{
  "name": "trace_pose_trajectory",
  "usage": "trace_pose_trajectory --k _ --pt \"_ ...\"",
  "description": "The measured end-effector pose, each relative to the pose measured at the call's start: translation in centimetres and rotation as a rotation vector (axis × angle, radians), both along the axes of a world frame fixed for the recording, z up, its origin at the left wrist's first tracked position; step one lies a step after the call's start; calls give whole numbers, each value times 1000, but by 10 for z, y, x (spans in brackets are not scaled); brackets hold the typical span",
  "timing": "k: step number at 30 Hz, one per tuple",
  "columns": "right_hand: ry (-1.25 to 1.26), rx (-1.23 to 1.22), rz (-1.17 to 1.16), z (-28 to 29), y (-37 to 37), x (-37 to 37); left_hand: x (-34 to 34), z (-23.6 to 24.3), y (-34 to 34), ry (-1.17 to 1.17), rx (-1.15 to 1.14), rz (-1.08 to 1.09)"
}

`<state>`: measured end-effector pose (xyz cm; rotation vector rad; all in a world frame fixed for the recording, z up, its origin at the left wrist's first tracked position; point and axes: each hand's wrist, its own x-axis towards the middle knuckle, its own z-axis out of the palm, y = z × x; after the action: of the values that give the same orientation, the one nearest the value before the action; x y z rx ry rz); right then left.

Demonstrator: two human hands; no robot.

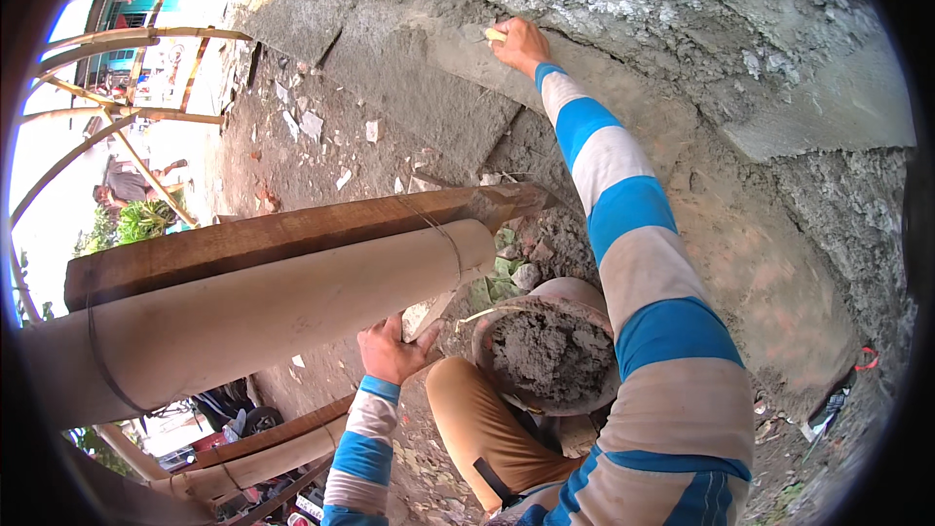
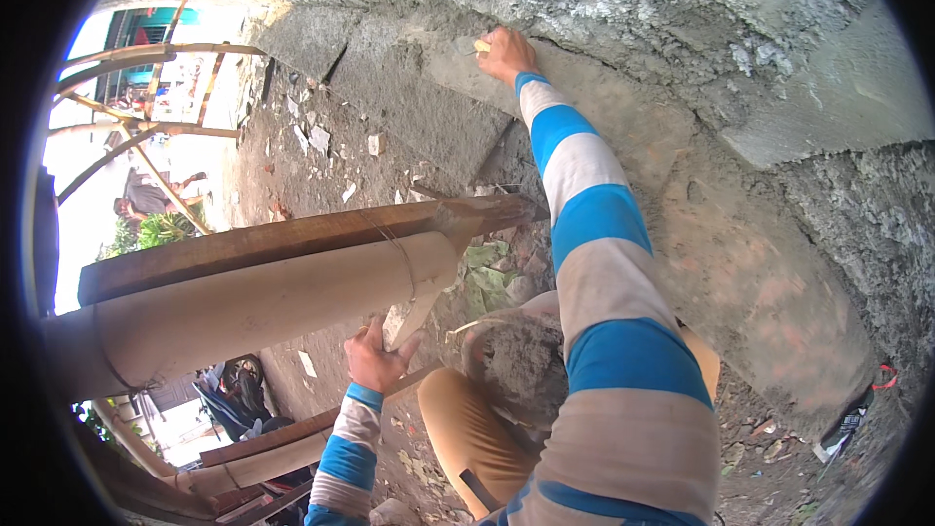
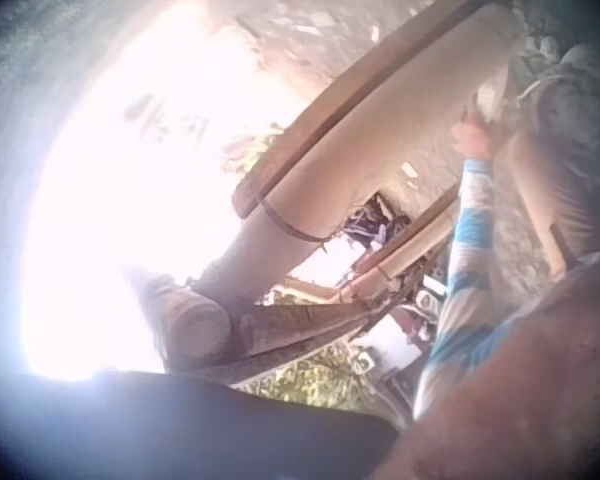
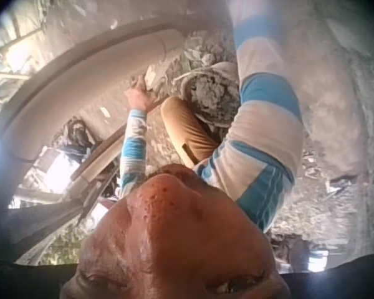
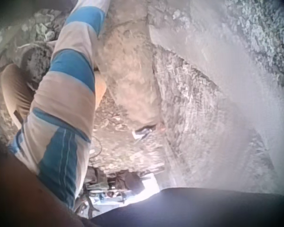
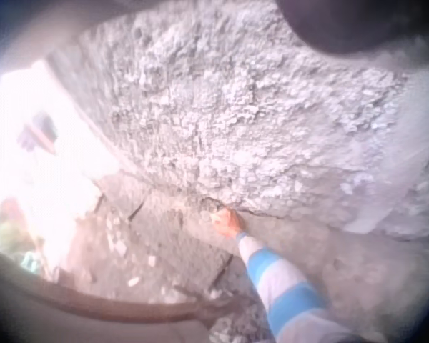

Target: The person scoops cement from a bucket using a trowel and applies it to a concrete wall, smoothing the surface. The person repeatedly scoops and spreads the cement along a horizontal section of the wall.

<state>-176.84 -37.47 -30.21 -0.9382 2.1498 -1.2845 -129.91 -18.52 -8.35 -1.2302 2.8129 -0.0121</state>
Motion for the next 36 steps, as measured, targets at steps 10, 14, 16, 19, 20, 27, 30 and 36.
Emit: trace_pose_trajectory --k 10,14,16,19,20,27,30,36 --pt "26 -112 73 85 129 7 5 2 0 -9 -9 9" --pt "128 -87 125 137 228 8 3 1 1 -10 7 38" --pt "96 -143 147 159 282 12 5 2 -2 10 18 -6" --pt "50 -149 204 199 372 36 8 -6 -5 39 62 22" --pt "18 -79 223 218 401 50 9 -9 -4 63 32 -8" --pt "-270 107 337 293 525 142 8 18 6 -17 105 72" --pt "-241 138 467 286 552 170 2 15 6 -33 100 56" --pt "-450 219 681 257 553 210 9 10 6 28 96 54"
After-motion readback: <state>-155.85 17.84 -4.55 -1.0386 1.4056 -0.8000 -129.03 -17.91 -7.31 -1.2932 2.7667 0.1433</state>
